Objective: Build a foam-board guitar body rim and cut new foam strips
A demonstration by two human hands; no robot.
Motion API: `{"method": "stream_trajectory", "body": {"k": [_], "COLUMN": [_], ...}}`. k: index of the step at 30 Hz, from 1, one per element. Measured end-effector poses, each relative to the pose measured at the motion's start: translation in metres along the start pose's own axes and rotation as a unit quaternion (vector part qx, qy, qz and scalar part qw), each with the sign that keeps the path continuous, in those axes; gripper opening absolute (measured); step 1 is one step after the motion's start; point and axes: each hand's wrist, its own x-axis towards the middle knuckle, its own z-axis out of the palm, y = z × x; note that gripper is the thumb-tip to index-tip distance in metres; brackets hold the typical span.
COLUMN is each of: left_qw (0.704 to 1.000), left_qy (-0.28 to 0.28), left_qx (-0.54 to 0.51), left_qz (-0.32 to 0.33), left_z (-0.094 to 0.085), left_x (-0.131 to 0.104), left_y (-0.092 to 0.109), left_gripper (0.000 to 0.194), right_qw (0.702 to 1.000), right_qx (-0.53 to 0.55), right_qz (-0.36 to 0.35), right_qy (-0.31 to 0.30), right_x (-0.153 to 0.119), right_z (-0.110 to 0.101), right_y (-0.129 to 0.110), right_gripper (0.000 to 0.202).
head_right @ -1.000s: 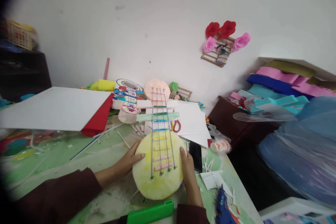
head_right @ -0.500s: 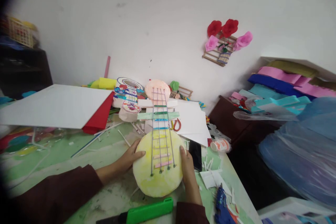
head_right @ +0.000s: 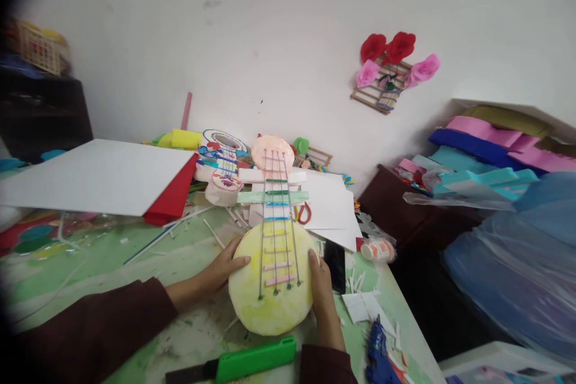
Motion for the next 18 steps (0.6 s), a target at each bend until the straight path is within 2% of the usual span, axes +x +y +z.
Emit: {"method": "stream_trajectory", "body": {"k": [11, 18], "left_qw": [1.000, 1.000], "left_qy": [0.002, 0.002], "left_qx": [0.009, 0.023], "left_qz": [-0.022, -0.007], "left_z": [-0.0011, -0.0016], "left_x": [0.0001, -0.0004], "left_y": [-0.0002, -0.0001], "left_gripper": [0.071, 0.069], "right_qw": [0.999, 0.999], "right_qx": [-0.029, -0.035], "right_qz": [-0.018, -0.040], "right_qy": [-0.004, -0.007], "right_x": [-0.0002, -0.0013], "right_z": [-0.0002, 0.0000], "right_y": [0.0023, 0.0016], "right_gripper": [0.058, 0.054]}}
